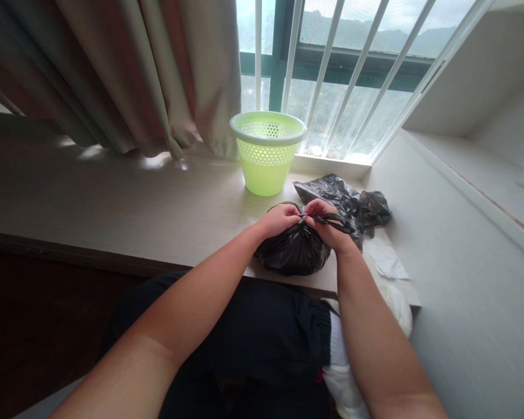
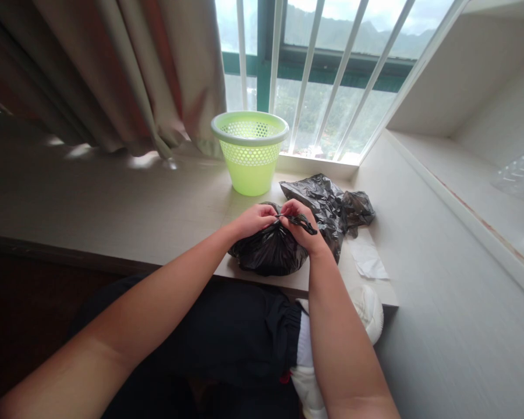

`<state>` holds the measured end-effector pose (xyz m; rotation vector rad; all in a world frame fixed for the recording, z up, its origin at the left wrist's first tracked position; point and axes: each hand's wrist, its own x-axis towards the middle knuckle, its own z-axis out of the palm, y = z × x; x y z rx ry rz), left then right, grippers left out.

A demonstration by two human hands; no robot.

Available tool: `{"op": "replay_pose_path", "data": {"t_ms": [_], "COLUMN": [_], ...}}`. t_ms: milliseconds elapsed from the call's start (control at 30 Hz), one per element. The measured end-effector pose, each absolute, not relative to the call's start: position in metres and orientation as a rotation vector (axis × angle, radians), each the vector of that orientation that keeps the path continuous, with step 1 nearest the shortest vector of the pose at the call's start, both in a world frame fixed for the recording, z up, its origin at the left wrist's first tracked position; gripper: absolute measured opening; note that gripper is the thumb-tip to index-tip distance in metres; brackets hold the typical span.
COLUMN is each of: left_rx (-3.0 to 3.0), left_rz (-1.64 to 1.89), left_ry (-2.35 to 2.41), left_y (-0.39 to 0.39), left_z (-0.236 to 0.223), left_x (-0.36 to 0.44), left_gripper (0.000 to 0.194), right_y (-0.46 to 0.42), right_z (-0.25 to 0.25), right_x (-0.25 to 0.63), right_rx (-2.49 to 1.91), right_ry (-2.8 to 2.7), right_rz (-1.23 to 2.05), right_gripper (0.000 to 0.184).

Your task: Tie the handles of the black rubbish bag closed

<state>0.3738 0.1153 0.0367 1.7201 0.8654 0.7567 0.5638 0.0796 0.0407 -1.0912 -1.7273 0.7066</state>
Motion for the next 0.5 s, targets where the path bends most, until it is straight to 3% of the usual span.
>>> {"op": "replay_pose_path", "data": {"t_ms": [500], "left_rx": [1.726], "left_rz": [0.77], "left_ry": [0.915], "left_y": [0.1167], "left_z": [0.036], "left_x": [0.3746], "left_gripper": [0.016], "right_y": [0.0768], "right_z": [0.0412], "right_x": [0.5639], "right_rx": [-1.087], "right_ry": [-1.783], "right_rz": [0.633], "right_gripper": [0.016]}}
